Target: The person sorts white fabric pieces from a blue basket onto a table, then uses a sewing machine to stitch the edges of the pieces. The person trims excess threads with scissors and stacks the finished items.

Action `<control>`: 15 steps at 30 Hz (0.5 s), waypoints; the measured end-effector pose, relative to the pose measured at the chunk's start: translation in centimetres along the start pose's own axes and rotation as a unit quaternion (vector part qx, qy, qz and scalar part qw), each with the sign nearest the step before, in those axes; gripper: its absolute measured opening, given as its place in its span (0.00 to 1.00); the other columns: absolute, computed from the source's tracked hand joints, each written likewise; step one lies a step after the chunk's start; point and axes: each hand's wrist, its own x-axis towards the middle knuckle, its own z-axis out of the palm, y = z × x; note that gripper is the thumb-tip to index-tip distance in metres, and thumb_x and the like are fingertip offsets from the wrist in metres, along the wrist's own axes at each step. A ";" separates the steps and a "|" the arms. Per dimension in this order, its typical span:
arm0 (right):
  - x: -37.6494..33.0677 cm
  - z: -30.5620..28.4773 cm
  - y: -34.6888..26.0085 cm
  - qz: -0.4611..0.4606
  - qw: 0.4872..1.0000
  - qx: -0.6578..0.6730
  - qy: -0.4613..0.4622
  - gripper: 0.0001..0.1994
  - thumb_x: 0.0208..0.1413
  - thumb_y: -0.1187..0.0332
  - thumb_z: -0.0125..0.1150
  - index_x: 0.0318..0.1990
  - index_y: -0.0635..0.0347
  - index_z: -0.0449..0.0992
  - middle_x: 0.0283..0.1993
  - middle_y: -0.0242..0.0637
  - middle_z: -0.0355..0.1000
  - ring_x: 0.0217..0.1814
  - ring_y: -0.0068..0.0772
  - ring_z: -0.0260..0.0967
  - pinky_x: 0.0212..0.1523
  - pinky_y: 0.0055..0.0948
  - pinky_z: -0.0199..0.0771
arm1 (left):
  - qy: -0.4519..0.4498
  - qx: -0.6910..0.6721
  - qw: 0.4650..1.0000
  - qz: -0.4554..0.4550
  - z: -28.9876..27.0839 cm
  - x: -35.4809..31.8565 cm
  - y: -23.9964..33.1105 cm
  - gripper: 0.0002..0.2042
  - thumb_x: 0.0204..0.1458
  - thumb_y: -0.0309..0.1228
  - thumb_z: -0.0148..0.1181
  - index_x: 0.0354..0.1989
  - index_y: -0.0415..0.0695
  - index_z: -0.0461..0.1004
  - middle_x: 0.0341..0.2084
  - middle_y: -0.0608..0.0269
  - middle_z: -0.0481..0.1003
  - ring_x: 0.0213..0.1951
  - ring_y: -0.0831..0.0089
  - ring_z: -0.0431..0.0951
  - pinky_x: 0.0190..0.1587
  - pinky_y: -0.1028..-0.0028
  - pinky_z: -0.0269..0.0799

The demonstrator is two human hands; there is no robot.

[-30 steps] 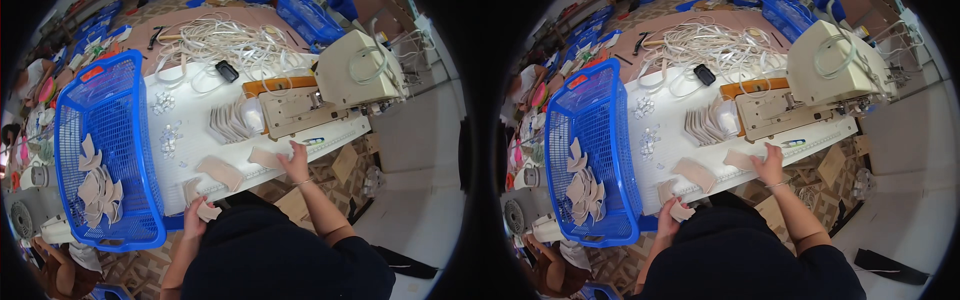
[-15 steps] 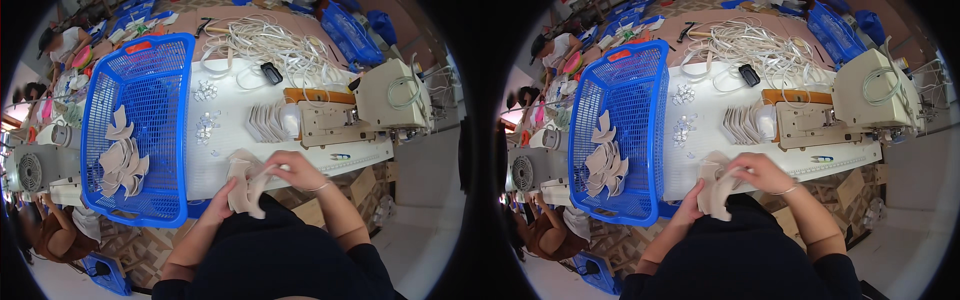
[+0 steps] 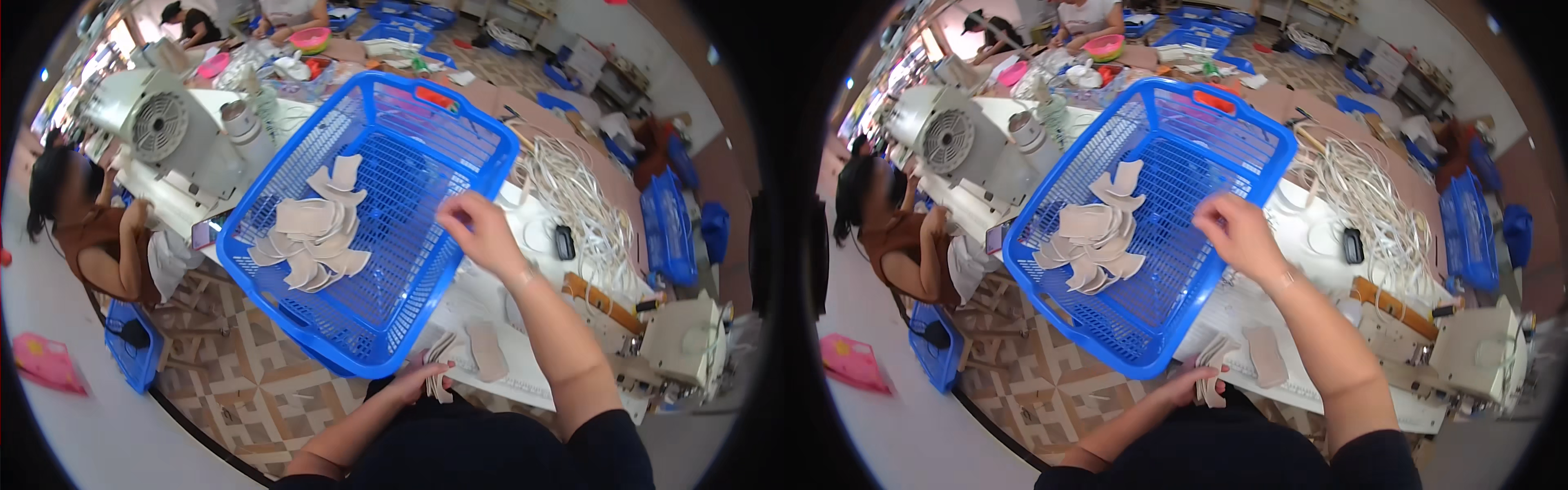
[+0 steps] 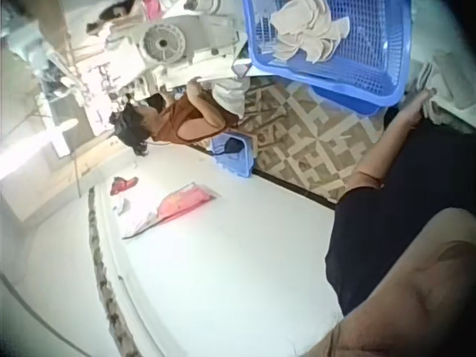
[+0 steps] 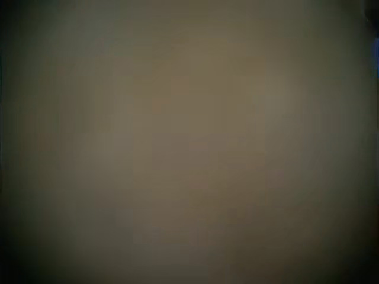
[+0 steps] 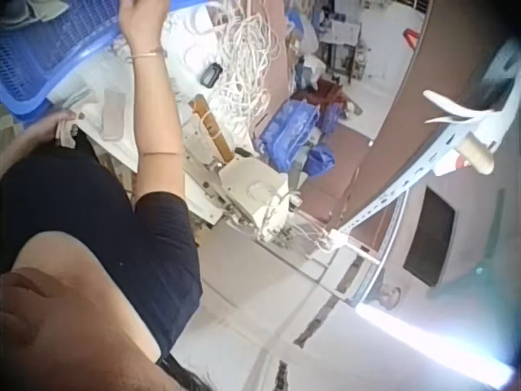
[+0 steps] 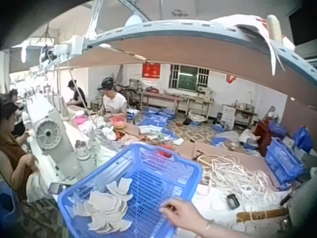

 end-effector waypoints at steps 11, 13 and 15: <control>13.6 19.1 11.4 -0.020 0.899 -0.331 -0.287 0.22 0.44 0.73 0.55 0.51 0.54 0.68 0.52 0.48 0.65 0.51 0.44 0.66 0.49 0.38 0.68 | 0.145 -0.033 0.988 0.030 -2.4 -3.1 -1.9 0.20 0.45 0.26 0.61 0.47 0.39 0.65 0.33 0.62 0.72 0.29 0.71 0.74 0.30 0.73 0.74; 14.0 18.0 11.4 -0.006 0.885 -0.380 -0.269 0.14 0.46 0.71 0.51 0.43 0.54 0.74 0.41 0.47 0.72 0.44 0.45 0.70 0.45 0.39 0.70 | 0.126 -0.060 0.990 0.010 -2.6 -2.9 -1.9 0.19 0.45 0.26 0.61 0.47 0.39 0.66 0.33 0.62 0.72 0.29 0.71 0.74 0.30 0.73 0.74; 14.9 15.3 10.2 0.024 0.874 -0.412 -0.255 0.13 0.47 0.73 0.48 0.39 0.54 0.76 0.39 0.46 0.73 0.41 0.46 0.71 0.42 0.40 0.71 | 0.088 -0.070 0.993 -0.030 -3.0 -1.9 -1.7 0.19 0.45 0.26 0.60 0.47 0.39 0.65 0.34 0.61 0.72 0.29 0.71 0.74 0.30 0.73 0.74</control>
